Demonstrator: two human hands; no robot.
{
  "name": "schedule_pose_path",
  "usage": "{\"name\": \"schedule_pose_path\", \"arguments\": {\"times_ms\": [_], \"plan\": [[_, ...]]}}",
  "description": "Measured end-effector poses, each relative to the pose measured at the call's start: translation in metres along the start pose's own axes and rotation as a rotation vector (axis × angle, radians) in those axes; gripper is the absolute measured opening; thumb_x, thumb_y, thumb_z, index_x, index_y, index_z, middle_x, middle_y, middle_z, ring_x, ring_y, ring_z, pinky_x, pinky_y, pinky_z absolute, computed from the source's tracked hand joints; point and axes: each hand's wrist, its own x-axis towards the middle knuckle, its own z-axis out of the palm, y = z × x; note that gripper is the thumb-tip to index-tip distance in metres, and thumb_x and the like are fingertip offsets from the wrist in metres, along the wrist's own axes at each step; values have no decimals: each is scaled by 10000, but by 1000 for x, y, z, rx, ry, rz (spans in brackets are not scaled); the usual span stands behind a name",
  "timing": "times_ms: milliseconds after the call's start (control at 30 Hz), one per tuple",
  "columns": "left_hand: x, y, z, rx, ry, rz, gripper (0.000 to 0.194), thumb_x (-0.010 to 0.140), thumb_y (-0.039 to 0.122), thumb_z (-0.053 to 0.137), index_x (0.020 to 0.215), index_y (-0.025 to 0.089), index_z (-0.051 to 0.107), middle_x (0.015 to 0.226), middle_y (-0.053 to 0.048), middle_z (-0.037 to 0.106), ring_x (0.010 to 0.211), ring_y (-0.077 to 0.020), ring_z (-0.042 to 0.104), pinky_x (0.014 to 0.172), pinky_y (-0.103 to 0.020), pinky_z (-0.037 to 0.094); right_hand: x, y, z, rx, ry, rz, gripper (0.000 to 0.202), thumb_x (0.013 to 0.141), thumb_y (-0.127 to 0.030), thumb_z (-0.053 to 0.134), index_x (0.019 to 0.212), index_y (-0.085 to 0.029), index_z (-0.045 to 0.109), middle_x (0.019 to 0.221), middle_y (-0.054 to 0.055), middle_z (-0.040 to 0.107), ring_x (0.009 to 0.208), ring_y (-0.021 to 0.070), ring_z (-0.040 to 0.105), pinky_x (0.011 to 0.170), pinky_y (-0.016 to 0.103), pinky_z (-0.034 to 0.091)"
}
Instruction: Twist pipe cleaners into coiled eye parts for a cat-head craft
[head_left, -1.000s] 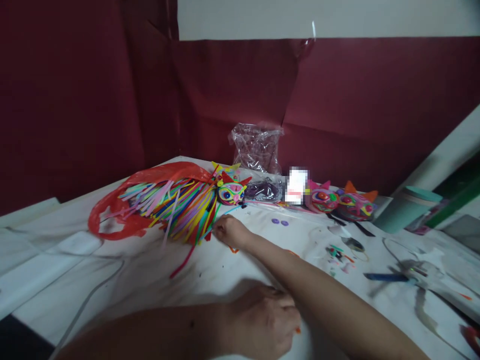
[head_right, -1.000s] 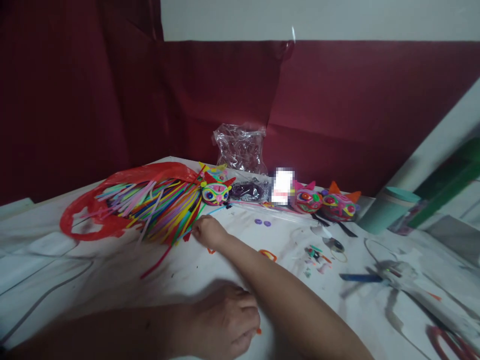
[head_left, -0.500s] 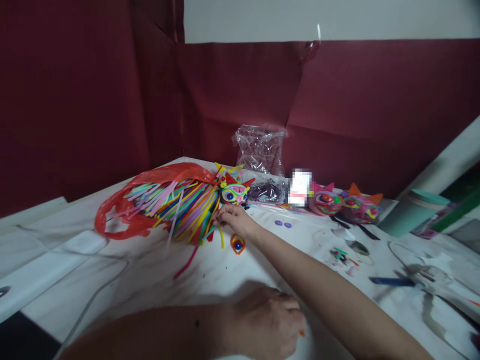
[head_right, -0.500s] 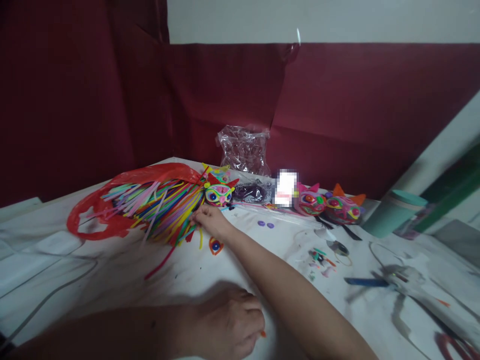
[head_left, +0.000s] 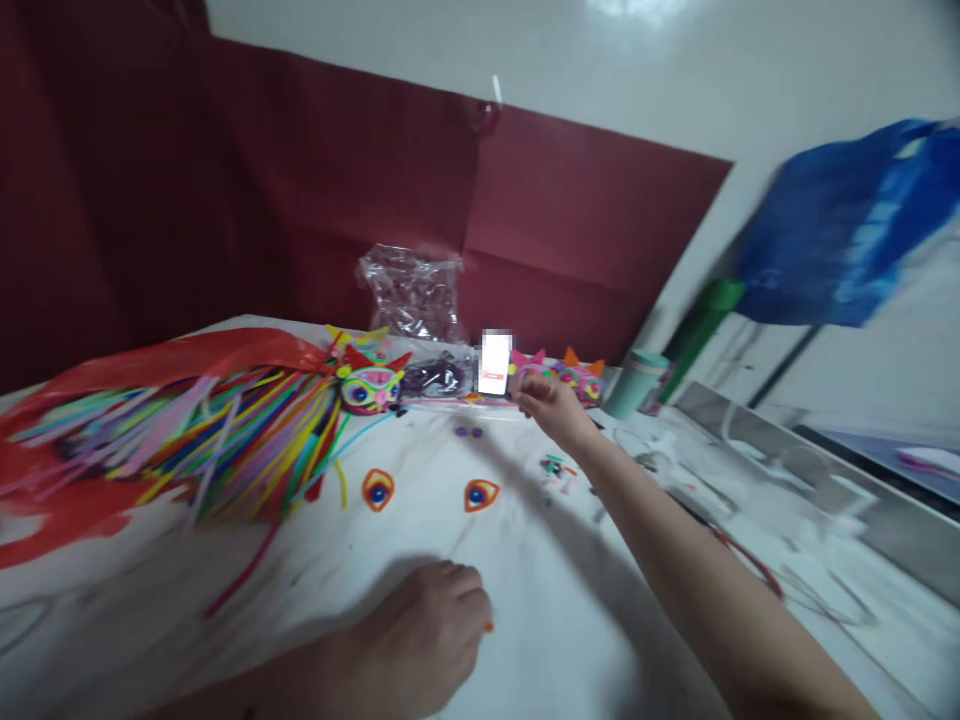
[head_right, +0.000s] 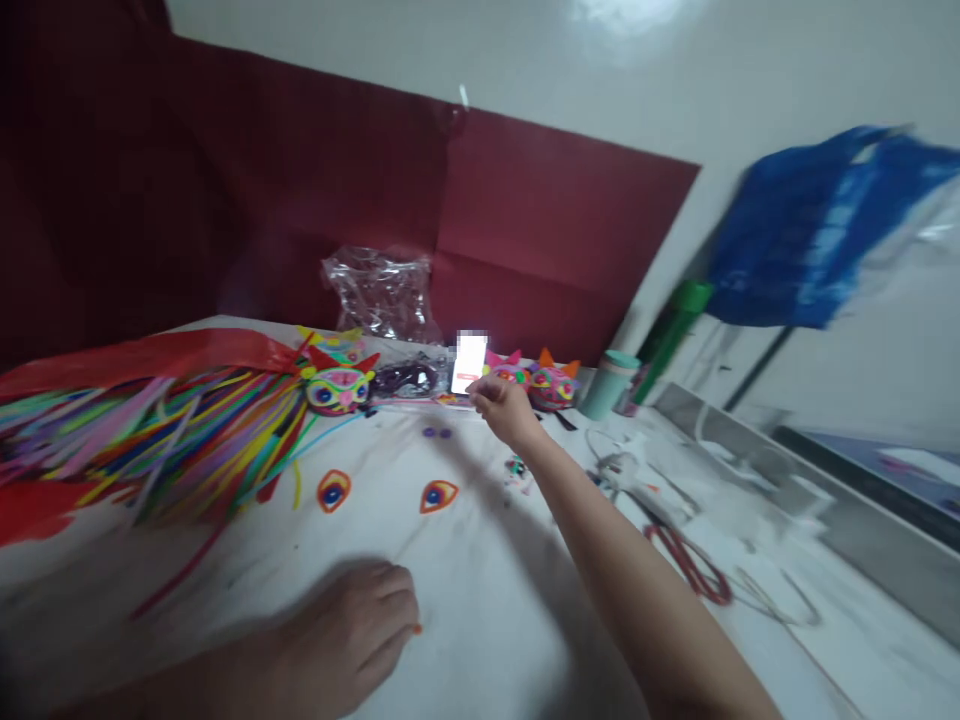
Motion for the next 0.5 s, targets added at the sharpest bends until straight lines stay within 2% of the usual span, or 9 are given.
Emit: {"name": "schedule_pose_path", "arguments": {"times_ms": [100, 167, 333, 500], "plan": [[4, -3, 4, -53, -9, -25, 171, 770, 23, 428, 710, 176, 477, 725, -7, 553, 671, -140, 498, 598, -275, 362, -16, 28, -39, -198, 57, 64, 106, 680, -248, 489, 668, -166, 556, 505, -42, 483, 477, 105, 432, 486, 221, 328], [6, -4, 6, -73, -22, -40, 178, 777, 25, 414, 715, 176, 483, 739, -10, 561, 678, -142, 505, 604, -273, 365, -27, 43, -55, -296, 63, 109, 111, 677, -225, 491, 678, -164, 584, 479, -42, 493, 459, 107, 430, 482, 221, 313], [9, -6, 7, -138, -25, -96, 215, 806, 42, 350, 731, 179, 498, 753, -24, 571, 702, -148, 535, 630, -265, 397, -41, 56, -71, -409, 24, 185, 181, 683, -238, 523, 527, -161, 572, 450, -10, 543, 452, 116, 473, 490, 221, 327], [9, -5, 7, -158, 32, -151, 231, 812, 69, 327, 694, 184, 489, 705, -22, 558, 668, -147, 534, 610, -254, 406, -34, 53, -86, -409, 161, 187, 122, 695, -203, 491, 673, -152, 599, 608, 30, 614, 591, 150, 549, 564, 239, 384]]}}
